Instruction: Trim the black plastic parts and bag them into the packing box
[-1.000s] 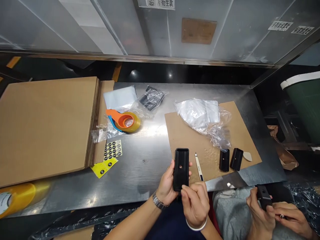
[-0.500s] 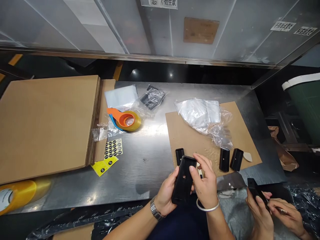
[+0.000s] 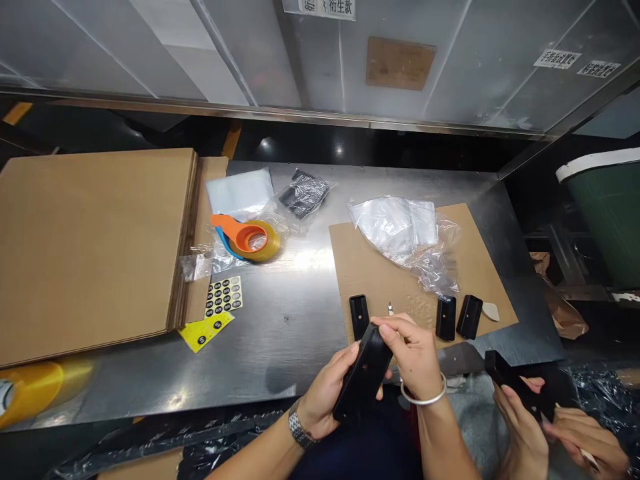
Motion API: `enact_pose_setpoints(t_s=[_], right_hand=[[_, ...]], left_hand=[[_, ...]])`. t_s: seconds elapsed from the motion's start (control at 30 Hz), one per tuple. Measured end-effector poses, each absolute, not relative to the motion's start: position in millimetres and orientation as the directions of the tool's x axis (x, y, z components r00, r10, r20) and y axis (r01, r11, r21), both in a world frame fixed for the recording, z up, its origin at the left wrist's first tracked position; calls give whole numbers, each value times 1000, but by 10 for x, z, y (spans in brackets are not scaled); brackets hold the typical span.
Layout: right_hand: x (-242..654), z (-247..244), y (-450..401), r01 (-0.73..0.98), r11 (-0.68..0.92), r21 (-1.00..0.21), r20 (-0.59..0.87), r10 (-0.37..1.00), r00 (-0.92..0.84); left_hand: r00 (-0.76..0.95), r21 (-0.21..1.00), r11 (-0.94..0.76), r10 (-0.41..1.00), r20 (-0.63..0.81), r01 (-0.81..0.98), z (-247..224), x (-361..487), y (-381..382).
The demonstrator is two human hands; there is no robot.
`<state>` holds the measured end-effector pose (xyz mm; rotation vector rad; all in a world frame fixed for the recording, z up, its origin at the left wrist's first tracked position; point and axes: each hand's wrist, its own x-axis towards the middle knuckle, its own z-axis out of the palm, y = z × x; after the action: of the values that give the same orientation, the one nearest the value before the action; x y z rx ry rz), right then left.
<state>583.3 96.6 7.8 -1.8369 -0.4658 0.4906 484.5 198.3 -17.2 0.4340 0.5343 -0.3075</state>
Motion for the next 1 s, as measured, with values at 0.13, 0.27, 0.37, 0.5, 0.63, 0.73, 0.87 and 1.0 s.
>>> enact_pose_setpoints(t_s=[0.13, 0.27, 0.37, 0.5, 0.63, 0.73, 0.87, 1.0], right_hand=[[5792, 38, 960, -195, -164, -967, -250, 460, 852], [5780, 28, 936, -223, -116, -968, -252, 462, 851], [5749, 34, 890, -173, -164, -971, -231, 472, 851], [5670, 45, 835, -25, -335, -942, -215, 543, 812], [5619, 60, 813, 56, -364, -930, -149, 511, 847], [5640, 92, 806, 79, -313, -946, -93, 500, 861], [5710, 150, 805, 92, -190, -977, -44, 606, 794], [5750, 179, 805, 82, -116, -990, -24, 711, 703]], left_hand=[[829, 312, 864, -188, -527, 395, -171, 4802, 1999], [801, 226, 879, -242, -548, 421, -162, 4782, 2005], [786, 188, 889, -248, -566, 417, -150, 4783, 2003], [806, 277, 887, -157, -571, 369, -146, 4782, 1999], [828, 316, 878, -143, -542, 359, -172, 4746, 1983], [832, 295, 869, -207, -514, 398, -187, 4710, 1971], [842, 312, 853, -235, -486, 418, -156, 4691, 1975], [836, 318, 840, -253, -488, 439, -97, 4688, 1997]])
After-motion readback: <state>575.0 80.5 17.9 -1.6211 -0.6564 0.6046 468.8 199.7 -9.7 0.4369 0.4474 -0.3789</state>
